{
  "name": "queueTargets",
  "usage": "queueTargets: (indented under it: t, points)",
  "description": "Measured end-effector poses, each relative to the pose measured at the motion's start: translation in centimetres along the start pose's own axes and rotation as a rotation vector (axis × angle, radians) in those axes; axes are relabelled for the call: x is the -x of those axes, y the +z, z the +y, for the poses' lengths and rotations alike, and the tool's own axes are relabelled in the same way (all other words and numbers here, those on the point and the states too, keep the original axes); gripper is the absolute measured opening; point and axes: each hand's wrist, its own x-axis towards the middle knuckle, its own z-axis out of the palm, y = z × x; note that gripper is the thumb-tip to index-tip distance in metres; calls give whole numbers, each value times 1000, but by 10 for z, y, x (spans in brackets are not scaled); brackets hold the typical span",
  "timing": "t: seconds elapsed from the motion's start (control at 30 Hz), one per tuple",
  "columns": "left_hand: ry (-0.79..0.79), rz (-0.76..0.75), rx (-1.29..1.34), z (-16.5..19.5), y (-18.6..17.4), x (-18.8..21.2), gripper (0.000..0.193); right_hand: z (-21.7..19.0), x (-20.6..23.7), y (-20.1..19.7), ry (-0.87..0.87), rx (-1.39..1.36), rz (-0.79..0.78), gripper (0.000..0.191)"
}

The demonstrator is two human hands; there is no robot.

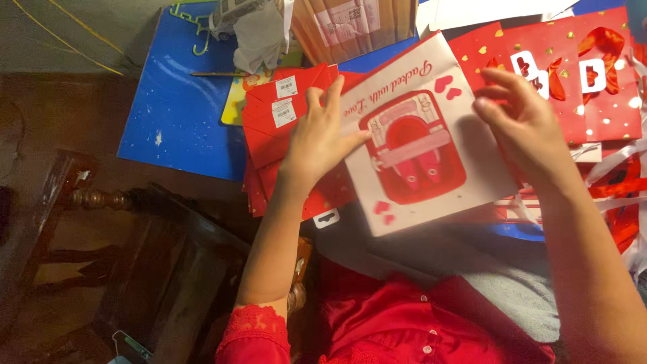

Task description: The person assembles red Valentine's Day gift bags by threading red ribbons through white plastic handles and folding the bag flaps. The person handles multiple bags one at a time, stacking completed bags on the table.

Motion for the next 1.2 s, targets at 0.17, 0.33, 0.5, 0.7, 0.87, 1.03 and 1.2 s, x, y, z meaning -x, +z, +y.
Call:
queueTargets:
  t: [0.17,0.33,0.5,0.7,0.87,1.03,1.2]
  points:
    - [205,194,264,-22,22,-13,85,-6,17,2,54,-76,-11,64]
    - [275,189,523,-21,38,-21,43,-5,36,-12,-78,-88,-31,76]
    - [394,174,591,-8,61,-22,44,13,37,-30,-23,1,66,79]
    - [503,-225,539,-8,76,-24,58,35,38,-34,6,-67,92,44]
    - [340,-178,777,-5,74,-23,43,32,46,-35,-12,13,199,35]
    - [288,-20,842,-4,47,-17,35,18,52,-21,-18,-283,160,36]
    - [303,224,664,-42,-15,-11,38,2,50,25,17,-510,55,58]
